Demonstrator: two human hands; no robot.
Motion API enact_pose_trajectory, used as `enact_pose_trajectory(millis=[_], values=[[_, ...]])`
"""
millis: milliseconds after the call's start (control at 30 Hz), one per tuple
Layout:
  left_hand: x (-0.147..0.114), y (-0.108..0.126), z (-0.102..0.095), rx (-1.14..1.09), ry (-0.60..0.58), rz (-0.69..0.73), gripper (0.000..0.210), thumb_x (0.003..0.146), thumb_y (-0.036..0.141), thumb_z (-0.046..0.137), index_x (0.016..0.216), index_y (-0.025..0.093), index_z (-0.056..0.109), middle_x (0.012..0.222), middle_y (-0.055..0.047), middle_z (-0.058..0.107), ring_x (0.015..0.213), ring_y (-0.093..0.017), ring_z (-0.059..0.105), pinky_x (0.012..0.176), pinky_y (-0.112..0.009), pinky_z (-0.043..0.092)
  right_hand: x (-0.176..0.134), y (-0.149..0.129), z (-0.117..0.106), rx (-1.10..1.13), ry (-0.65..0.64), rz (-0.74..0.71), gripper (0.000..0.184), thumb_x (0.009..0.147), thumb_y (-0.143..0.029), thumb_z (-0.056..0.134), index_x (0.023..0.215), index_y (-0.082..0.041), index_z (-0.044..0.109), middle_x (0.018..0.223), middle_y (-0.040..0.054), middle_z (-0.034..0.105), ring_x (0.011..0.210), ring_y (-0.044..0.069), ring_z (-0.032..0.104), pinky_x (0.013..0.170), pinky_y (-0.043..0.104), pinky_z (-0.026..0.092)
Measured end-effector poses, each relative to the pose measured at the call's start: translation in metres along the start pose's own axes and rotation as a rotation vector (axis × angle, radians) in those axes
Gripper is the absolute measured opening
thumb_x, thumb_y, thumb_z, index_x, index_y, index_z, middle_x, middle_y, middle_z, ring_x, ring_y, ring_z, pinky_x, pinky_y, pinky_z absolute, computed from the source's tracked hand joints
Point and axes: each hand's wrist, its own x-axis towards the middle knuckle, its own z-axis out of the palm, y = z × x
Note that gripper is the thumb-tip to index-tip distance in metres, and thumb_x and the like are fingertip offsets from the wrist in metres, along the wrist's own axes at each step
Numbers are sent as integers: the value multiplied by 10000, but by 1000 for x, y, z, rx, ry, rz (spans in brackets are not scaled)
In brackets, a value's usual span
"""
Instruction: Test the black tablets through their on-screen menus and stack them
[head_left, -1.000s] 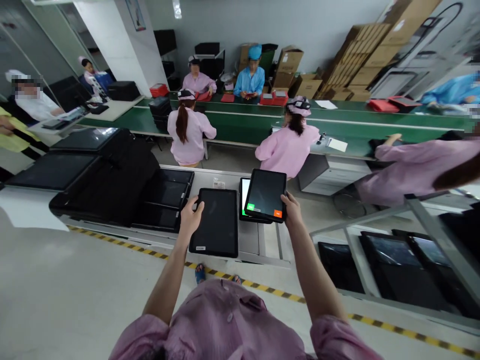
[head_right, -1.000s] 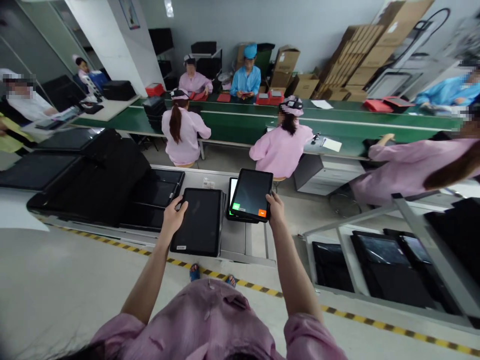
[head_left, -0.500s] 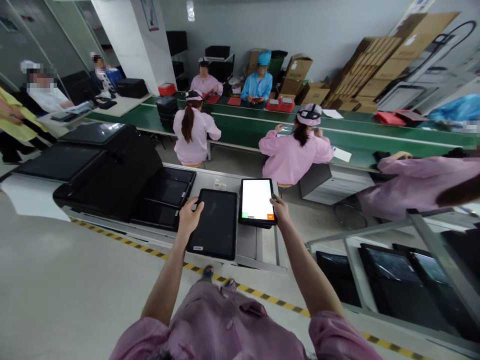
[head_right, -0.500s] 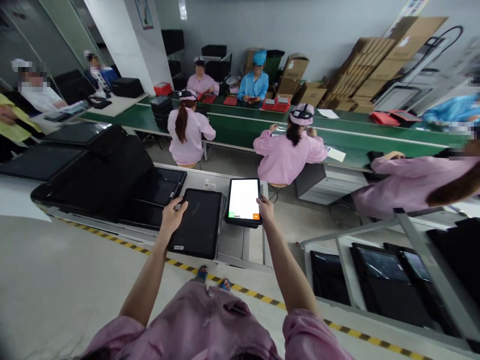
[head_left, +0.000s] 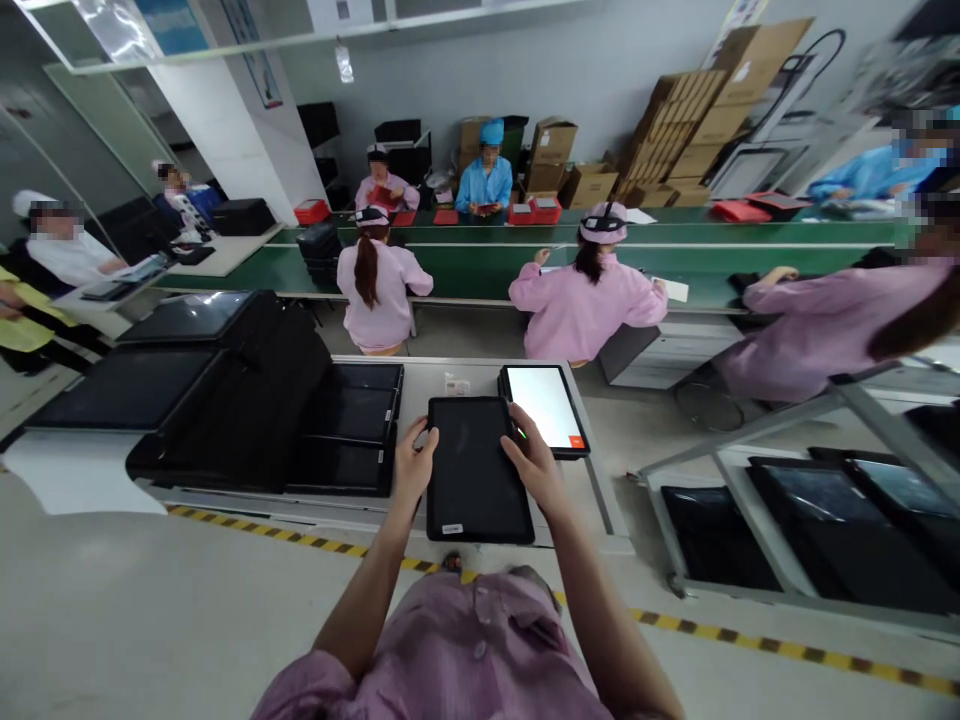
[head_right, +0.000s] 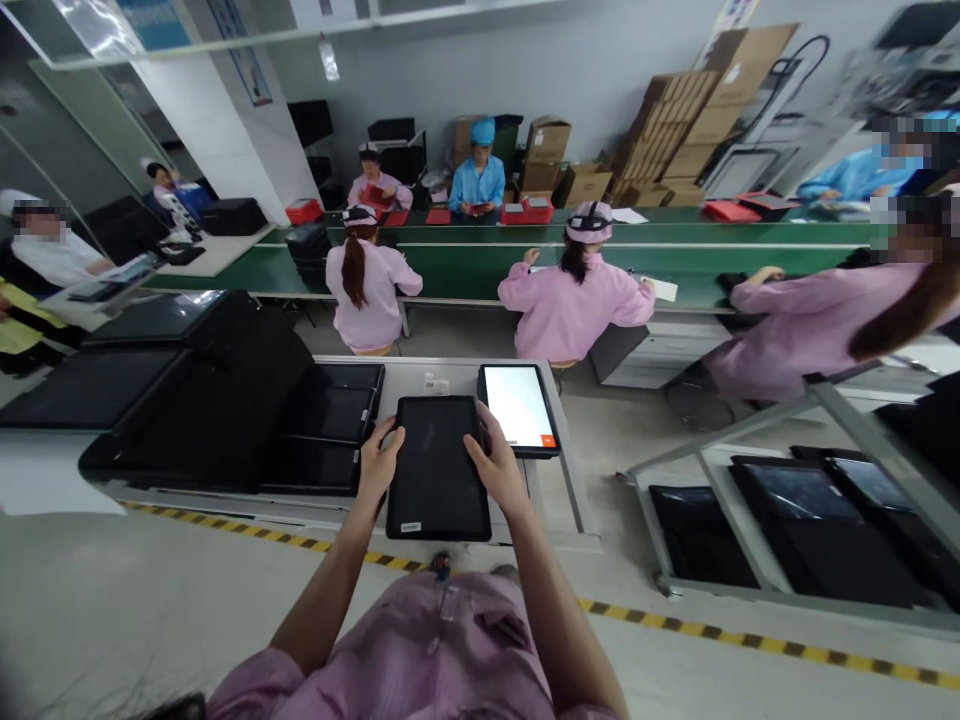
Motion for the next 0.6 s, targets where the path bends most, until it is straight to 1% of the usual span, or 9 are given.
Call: enact_pose_trajectory(millis=[67, 133, 233, 333, 500, 600], values=[[0, 1, -2, -19, -34, 16, 449, 914, 543, 775, 1222, 218, 809, 1419, -135, 755, 1409, -339, 653, 1180, -495, 536, 2, 1, 10, -19, 66, -12, 675, 1005, -511, 681, 1624, -304, 508, 1691, 87, 519, 1554, 274, 507, 1320, 543, 383], [0, 1, -1, -39, -64, 28, 455, 934, 544, 753, 1254, 225, 802, 1458, -130, 735, 1433, -336, 637, 1184, -492, 535, 4, 3, 12, -13, 106, -10, 634, 993, -462, 673, 1593, -295, 551, 1661, 79, 556, 1551, 272, 508, 1341, 563, 336], [0, 1, 2, -72, -72, 42, 413, 951, 512, 742, 1257, 242, 806, 1471, -113, 732, 1446, -322, 631, 1241, -493, 485, 5, 7, 8, 72, 132, 21, 590, 959, -406, 678, 1531, -279, 616, 1601, 77, 620, 1499, 274, 567, 1317, 563, 378], [0, -1, 6, -105, -68, 47, 386, 956, 484, 742, 1247, 241, 811, 1454, -113, 742, 1441, -317, 637, 1267, -497, 459, 3, 12, 6, 134, 187, 46, 561, 935, -394, 683, 1479, -258, 657, 1567, 85, 652, 1473, 278, 596, 1306, 558, 396], [2, -2, 10, -137, -60, 44, 331, 955, 431, 739, 1210, 238, 825, 1445, -100, 750, 1444, -324, 637, 1284, -511, 442, 3, 14, 8, 127, 246, 34, 545, 925, -406, 697, 1444, -240, 680, 1531, 107, 681, 1439, 284, 629, 1281, 549, 436], [2, -2, 10, -152, -43, 32, 311, 957, 380, 725, 1214, 238, 825, 1441, -90, 754, 1437, -318, 643, 1293, -510, 431, 2, 10, 9, 108, 234, 22, 522, 936, -391, 685, 1436, -239, 682, 1534, 103, 679, 1444, 277, 623, 1288, 534, 432]])
